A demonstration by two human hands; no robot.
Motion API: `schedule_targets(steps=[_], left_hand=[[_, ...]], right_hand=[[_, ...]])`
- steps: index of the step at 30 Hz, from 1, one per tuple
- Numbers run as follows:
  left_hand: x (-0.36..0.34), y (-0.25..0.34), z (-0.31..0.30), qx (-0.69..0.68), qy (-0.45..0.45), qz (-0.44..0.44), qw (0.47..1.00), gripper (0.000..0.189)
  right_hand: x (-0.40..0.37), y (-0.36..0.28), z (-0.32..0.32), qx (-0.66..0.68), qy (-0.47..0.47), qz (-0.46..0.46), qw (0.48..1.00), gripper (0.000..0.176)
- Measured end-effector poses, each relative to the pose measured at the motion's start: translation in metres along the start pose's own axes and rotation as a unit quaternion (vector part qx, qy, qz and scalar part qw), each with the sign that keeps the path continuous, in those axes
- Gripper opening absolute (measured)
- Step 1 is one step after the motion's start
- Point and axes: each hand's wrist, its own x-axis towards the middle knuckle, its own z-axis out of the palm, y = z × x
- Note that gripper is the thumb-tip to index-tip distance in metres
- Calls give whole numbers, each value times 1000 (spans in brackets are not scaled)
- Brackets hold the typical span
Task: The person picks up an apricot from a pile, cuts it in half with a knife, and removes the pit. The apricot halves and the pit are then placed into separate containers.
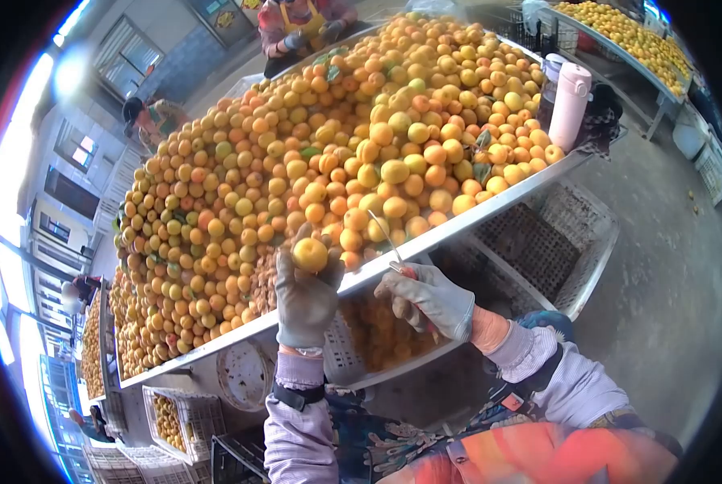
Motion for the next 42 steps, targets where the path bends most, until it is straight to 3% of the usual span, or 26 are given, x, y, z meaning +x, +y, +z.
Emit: schedule_targets(steps=[1,2,4,7,9,11,12,17,20,23,27,29,31,37,42], left_hand=[[-8,-4,-9,-249,-50,-65,965,47],[-20,-10,-14,-253,-42,-68,964,47],[-39,-15,-13,-108,-29,-40,993,53],[-42,-32,-27,-235,-50,-108,965,52],[-45,-38,-30,-256,-57,-132,956,55],[-50,-33,-20,-167,-43,-93,981,59],[-47,-47,-32,-207,-40,-138,968,61],[-57,-44,-23,-182,-46,-115,975,58],[-55,-42,-22,-135,-39,-106,985,59],[-53,-42,-24,-131,-59,-115,983,59],[-54,-41,-21,-140,-74,-113,981,63],[-58,-36,-20,85,-118,-29,989,68],[-60,-35,-20,75,-140,-18,987,68],[-68,-25,-15,70,-174,-49,981,67],[-68,-28,-16,68,-172,-82,979,69]], right_hand=[[0,3,1,-18,-26,17,999,22],[-2,5,8,4,-42,5,999,23],[-5,7,17,-47,-47,28,997,21],[-1,24,23,-113,-47,56,991,18],[6,39,24,-154,-81,-11,985,19],[8,37,26,-163,-81,9,983,20],[10,37,26,-173,-86,22,981,21],[21,54,22,-216,-82,86,969,24],[22,51,26,-235,-73,89,965,26],[22,49,26,-221,-107,35,969,26],[22,54,19,-251,-45,87,963,20],[27,71,11,-267,-33,93,959,18],[36,102,-2,-298,3,-31,954,18],[34,106,-13,-413,-53,-54,908,22],[38,121,-24,-413,-78,-64,905,18]])
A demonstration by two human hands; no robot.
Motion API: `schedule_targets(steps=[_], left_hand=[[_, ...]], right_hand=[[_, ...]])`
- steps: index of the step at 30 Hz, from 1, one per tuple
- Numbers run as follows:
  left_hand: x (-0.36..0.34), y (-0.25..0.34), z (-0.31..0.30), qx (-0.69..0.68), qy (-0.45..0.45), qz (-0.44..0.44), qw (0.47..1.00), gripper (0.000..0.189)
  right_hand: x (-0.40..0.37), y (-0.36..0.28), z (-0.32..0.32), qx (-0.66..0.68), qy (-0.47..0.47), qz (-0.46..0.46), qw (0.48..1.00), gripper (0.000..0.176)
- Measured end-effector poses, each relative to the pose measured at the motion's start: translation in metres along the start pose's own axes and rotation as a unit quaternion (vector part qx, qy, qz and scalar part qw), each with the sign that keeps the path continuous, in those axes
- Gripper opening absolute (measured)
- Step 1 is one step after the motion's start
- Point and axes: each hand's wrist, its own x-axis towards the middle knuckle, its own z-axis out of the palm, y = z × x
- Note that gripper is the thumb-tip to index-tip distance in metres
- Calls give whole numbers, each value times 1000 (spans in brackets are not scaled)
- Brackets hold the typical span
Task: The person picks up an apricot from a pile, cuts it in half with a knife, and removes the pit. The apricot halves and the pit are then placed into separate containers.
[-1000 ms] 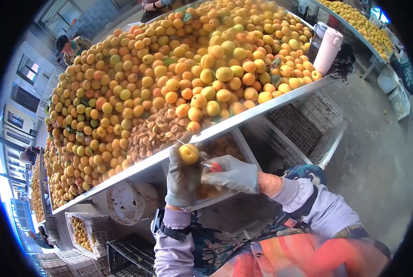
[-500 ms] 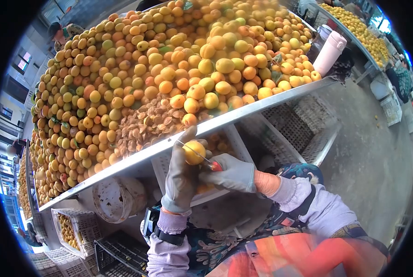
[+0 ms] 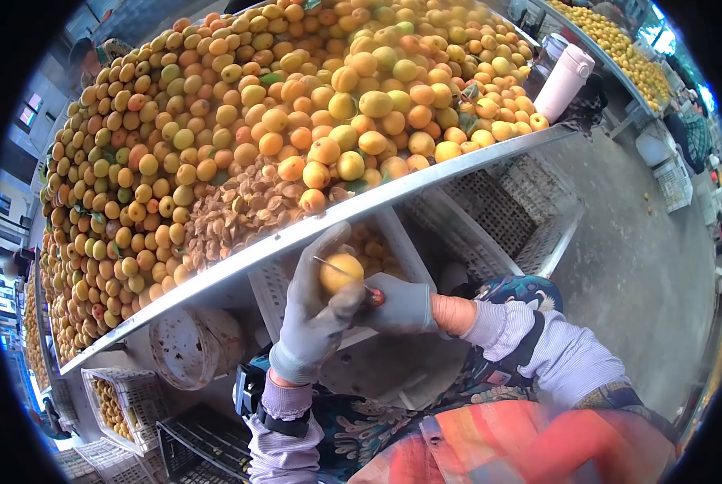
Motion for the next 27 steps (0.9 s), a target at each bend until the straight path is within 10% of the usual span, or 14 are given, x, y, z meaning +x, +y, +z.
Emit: schedule_targets(steps=[3,6,10,19,22,25,27], left_hand=[[4,-13,-11,352,-12,188,917,73],[1,-2,1,0,72,50,996,79],[4,-5,-1,-147,60,-12,987,77],[0,-3,0,57,4,54,997,66],[1,-5,0,35,33,30,998,65],[3,-1,-1,87,56,96,990,62],[1,3,-1,-140,30,-69,987,62]], right_hand=[[3,9,2,21,-14,33,999,16],[-1,-23,-4,51,-6,68,996,15],[-5,-57,-9,68,-22,79,994,27],[7,39,12,202,-28,29,978,24],[0,-14,0,-3,-49,114,992,28],[-1,-24,5,104,-18,83,991,30],[-1,-21,8,101,7,61,993,30]])
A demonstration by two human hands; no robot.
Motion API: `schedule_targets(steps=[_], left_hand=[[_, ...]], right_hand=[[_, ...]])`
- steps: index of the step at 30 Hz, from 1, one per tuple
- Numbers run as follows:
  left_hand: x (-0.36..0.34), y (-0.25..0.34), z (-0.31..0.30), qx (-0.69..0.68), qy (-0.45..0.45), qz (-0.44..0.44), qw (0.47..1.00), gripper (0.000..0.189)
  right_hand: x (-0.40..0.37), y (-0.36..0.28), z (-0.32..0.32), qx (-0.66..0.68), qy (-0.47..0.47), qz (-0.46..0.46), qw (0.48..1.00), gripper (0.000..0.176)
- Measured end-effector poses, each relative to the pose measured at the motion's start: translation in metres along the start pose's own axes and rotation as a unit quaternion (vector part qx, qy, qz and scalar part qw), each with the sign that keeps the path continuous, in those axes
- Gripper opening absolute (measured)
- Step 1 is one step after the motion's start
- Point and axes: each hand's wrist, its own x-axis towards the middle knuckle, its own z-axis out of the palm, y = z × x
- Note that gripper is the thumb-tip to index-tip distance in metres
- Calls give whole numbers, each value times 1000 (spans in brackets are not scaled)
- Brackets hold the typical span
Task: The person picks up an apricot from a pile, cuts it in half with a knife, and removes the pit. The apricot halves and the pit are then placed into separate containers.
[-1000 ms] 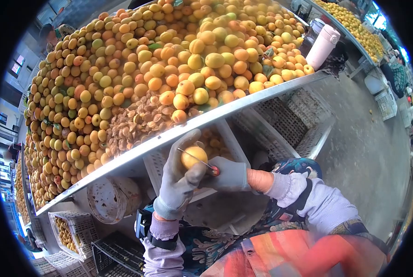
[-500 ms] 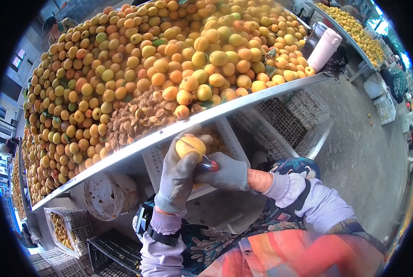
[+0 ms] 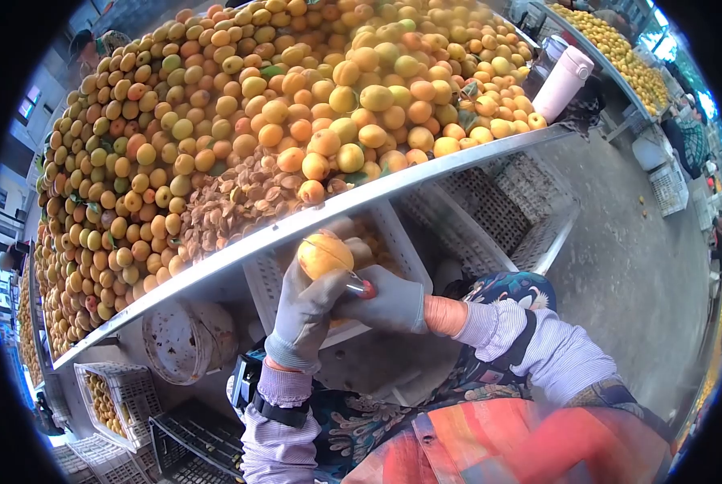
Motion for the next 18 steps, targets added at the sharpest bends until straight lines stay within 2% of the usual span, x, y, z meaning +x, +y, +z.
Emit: schedule_targets(steps=[2,4,6,10,12,13,15,16,17,18], left_hand=[[-1,1,6,18,15,-5,1000,60],[-2,-1,7,37,31,-9,999,59],[-2,-2,7,158,23,29,987,54],[-3,-2,6,237,31,43,970,51],[1,-11,-5,346,29,105,932,57],[1,-12,-4,345,31,105,932,57],[2,-12,-1,194,30,118,973,64],[2,-11,-2,196,30,120,973,64],[3,-12,-3,95,-3,75,993,66],[3,-13,-4,-7,-38,27,999,70]], right_hand=[[-2,3,1,1,22,-18,1000,30],[-1,1,-3,-74,10,-51,996,28],[-5,-7,-12,-96,-18,-29,995,27],[-6,-4,-22,-101,-74,-6,992,25],[-8,-12,-20,-92,-65,4,994,25],[-8,-17,-19,-82,-55,13,995,24],[-5,-10,-16,-74,-45,1,996,26],[-4,-9,-14,-68,-35,-10,997,29],[-6,-10,-11,-68,-35,-12,997,29],[-9,-11,-7,-66,12,-24,997,33]])
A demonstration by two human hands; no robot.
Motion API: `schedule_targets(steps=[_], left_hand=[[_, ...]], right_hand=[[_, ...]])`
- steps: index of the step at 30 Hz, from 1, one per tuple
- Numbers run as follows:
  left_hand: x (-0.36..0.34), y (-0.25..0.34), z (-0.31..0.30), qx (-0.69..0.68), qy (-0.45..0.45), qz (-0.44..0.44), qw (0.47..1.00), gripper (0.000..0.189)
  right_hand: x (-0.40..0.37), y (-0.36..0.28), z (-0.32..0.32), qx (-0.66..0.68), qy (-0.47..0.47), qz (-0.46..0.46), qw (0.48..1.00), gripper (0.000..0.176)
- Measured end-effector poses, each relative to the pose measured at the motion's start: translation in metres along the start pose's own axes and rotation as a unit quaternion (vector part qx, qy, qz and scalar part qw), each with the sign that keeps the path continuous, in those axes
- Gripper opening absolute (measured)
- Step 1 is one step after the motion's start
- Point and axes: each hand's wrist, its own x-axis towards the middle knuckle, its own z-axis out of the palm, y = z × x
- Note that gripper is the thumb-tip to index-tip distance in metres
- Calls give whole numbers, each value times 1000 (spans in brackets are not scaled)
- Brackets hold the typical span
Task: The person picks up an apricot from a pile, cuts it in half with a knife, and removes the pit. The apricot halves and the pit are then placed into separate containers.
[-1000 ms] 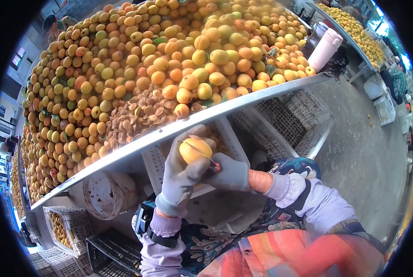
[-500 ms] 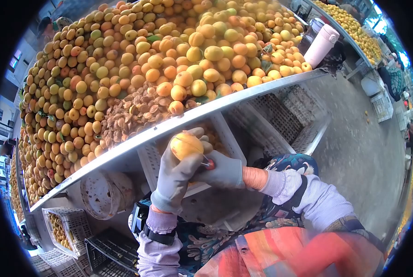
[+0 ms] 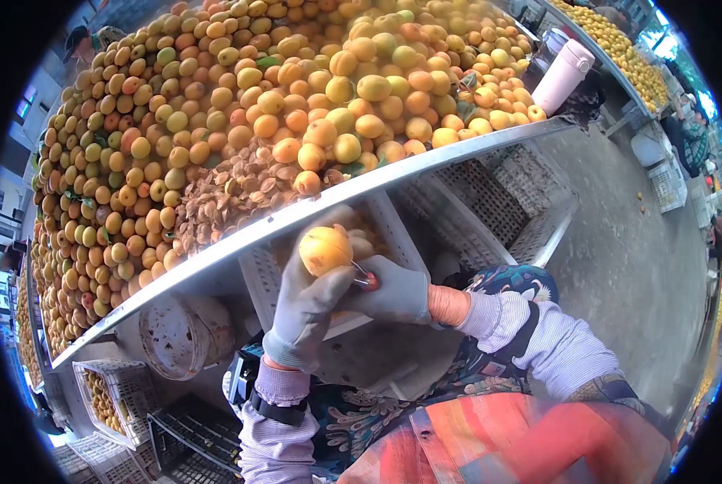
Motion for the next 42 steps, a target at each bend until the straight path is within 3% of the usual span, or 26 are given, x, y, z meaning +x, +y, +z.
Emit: schedule_targets(steps=[2,4,8,11,13,16,20,22,23,25,29,31,33,34,36,40,42], left_hand=[[1,-4,-1,60,-17,13,998,69],[-2,-5,-1,-24,-8,-12,1000,65],[-6,2,5,-36,-10,-8,999,60],[-5,9,6,21,-18,-35,999,51],[-7,12,10,189,28,-31,981,44],[-3,7,2,219,25,-34,975,42],[-1,14,6,326,45,-58,942,47],[1,0,0,230,32,55,971,53],[0,-1,1,232,32,56,970,53],[0,-3,2,-114,-38,46,992,57],[-3,-2,9,-65,7,-14,998,50],[-3,2,7,8,15,-18,1000,48],[-5,7,7,197,18,-23,980,46],[-3,9,5,196,17,-24,980,46],[-2,10,2,298,36,-59,952,53],[-2,0,-2,223,44,14,974,65],[-2,3,1,24,16,42,999,77]], right_hand=[[-4,-4,-1,2,48,-5,999,37],[-3,-8,-10,-65,-4,-31,997,41],[9,27,-11,-87,-58,-66,992,39],[10,40,-10,-172,-47,-88,980,33],[1,25,-20,-71,-97,18,993,25],[2,35,-15,30,-76,30,996,21],[0,17,-21,-81,-49,-20,995,23],[2,15,-20,-107,-8,-55,993,18],[2,16,-17,-107,-8,-58,993,18],[1,18,-14,-57,-43,-18,997,24],[-1,17,-14,-50,-58,17,997,23],[0,27,-10,-46,-6,-140,989,15],[-2,28,-18,-80,-40,-88,992,15],[-2,27,-22,-116,-71,-39,990,15],[-1,23,-22,-90,-71,-40,993,15],[2,13,-17,-64,-36,-34,997,15],[5,38,-9,-54,-24,-49,997,16]])
